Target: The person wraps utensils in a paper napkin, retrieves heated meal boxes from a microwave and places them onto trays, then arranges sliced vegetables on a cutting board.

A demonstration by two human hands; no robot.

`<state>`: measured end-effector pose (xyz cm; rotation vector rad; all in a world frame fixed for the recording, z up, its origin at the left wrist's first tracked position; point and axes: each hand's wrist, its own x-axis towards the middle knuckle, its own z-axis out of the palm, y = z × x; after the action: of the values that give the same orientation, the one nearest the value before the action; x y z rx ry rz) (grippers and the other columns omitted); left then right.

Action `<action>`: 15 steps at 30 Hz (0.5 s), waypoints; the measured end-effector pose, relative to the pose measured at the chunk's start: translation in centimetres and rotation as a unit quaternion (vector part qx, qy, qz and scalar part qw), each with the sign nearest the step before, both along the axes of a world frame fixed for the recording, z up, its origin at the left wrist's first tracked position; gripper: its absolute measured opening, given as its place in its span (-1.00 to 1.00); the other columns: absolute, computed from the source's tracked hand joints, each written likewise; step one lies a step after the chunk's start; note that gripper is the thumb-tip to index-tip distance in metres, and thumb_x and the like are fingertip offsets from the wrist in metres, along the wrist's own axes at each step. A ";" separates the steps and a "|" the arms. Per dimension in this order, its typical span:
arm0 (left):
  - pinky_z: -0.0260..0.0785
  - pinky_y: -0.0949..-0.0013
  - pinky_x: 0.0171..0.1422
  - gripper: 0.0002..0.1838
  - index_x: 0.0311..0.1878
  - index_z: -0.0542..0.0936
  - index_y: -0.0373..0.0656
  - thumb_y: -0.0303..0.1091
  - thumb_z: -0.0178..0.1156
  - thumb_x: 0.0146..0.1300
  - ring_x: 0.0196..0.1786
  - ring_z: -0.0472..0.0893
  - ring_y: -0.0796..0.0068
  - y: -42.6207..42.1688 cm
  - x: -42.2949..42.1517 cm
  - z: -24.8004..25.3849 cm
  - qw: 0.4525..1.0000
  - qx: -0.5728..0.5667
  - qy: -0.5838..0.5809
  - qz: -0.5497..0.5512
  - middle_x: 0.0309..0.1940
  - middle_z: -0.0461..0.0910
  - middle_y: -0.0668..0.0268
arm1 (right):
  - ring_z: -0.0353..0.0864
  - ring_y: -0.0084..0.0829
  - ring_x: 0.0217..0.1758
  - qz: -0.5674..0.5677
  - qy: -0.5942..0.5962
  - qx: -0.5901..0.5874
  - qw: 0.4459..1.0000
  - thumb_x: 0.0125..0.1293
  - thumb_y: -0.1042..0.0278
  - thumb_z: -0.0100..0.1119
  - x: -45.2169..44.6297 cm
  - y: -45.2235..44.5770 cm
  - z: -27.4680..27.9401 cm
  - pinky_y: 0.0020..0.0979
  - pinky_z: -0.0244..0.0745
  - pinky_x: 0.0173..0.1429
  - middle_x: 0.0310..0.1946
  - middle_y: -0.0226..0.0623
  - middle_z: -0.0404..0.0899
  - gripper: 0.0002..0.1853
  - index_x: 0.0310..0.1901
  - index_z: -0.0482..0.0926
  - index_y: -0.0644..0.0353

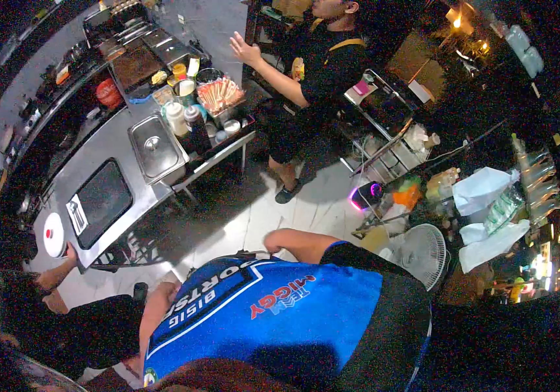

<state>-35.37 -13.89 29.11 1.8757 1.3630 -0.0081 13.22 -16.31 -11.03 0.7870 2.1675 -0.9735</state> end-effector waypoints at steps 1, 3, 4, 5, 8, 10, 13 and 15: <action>0.48 0.04 0.28 -0.61 0.05 0.67 -0.29 -0.15 0.29 0.36 0.19 0.63 -0.17 0.2 -0.3 1.7 0.999 -0.027 0.037 -0.030 0.10 0.65 -0.11 | 0.75 -0.13 -0.24 0.133 -0.061 -0.107 0.983 0.19 0.28 0.31 -0.6 0.2 -4.9 0.04 0.64 -0.15 -0.15 -0.09 0.81 -0.73 -0.11 0.83 0.10; 0.52 -0.01 0.21 -0.69 -0.04 0.68 -0.22 -0.18 0.18 0.38 0.15 0.66 -0.13 -1.4 -3.0 -0.6 0.995 0.022 0.062 -0.074 0.07 0.67 -0.09 | 0.76 -0.30 -0.08 -0.396 -0.035 -0.242 0.885 0.40 0.04 0.19 3.8 -4.4 7.6 -0.06 0.62 -0.20 0.01 -0.29 0.79 -0.63 0.07 0.77 0.03; 0.52 -0.01 0.21 -0.69 -0.04 0.68 -0.22 -0.18 0.18 0.38 0.15 0.66 -0.13 -1.1 -4.2 -1.3 0.995 0.020 0.061 -0.071 0.07 0.67 -0.09 | 0.75 -0.32 -0.02 -0.425 -0.069 -0.259 0.864 0.41 0.07 0.21 3.7 -4.1 11.5 -0.06 0.63 -0.13 0.10 -0.33 0.75 -0.63 0.13 0.74 0.00; 0.53 -0.02 0.19 -0.70 -0.04 0.68 -0.19 -0.18 0.16 0.39 0.12 0.67 -0.12 -0.5 -4.9 -1.5 0.987 -0.030 0.110 -0.114 0.05 0.68 -0.08 | 0.74 -0.33 0.04 -0.455 -0.104 -0.274 0.841 0.42 0.10 0.23 3.7 -3.7 15.4 -0.05 0.64 -0.05 0.19 -0.37 0.71 -0.62 0.19 0.71 -0.02; 0.56 -0.03 0.10 -0.75 -0.05 0.67 -0.16 -0.23 0.17 0.38 0.03 0.70 -0.13 1.5 -4.1 -1.2 0.967 -0.049 0.155 -0.194 -0.03 0.71 -0.07 | 0.72 -0.32 0.12 -0.499 -0.134 -0.277 0.810 0.44 0.04 0.25 4.7 -2.1 19.8 -0.05 0.64 0.06 0.29 -0.40 0.66 -0.55 0.30 0.65 -0.07; 0.54 -0.01 0.09 -0.77 -0.07 0.67 -0.21 -0.26 0.22 0.39 -0.01 0.69 -0.14 3.1 -1.1 0.1 0.995 0.057 0.017 -0.085 -0.08 0.70 -0.06 | 0.71 -0.30 0.15 -0.515 -0.127 -0.274 0.802 0.45 -0.04 0.25 5.7 -1.2 18.4 -0.04 0.64 0.10 0.29 -0.39 0.66 -0.50 0.35 0.61 -0.09; 0.51 0.02 0.07 -0.77 -0.06 0.66 -0.28 -0.29 0.24 0.42 -0.04 0.68 -0.15 5.9 2.7 1.5 0.994 0.098 -0.039 -0.037 -0.13 0.69 -0.06 | 0.76 -0.27 0.06 -0.503 0.013 -0.144 0.852 0.45 -0.21 0.18 4.6 0.1 17.5 -0.17 0.68 0.00 0.14 -0.32 0.74 -0.42 0.20 0.70 0.14; 0.51 0.04 0.08 -0.74 -0.02 0.65 -0.33 -0.28 0.21 0.47 -0.02 0.67 -0.16 6.7 3.2 1.8 0.987 0.105 -0.119 0.005 -0.15 0.68 -0.07 | 0.77 -0.31 0.04 -0.646 0.012 -0.189 0.739 0.47 -0.24 0.14 1.5 0.8 21.1 -0.20 0.70 -0.03 0.10 -0.26 0.75 -0.37 0.13 0.71 0.27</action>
<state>-32.18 -7.21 30.88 1.9697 1.2460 0.3680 14.72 -15.52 10.02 2.1094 1.0686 -1.9460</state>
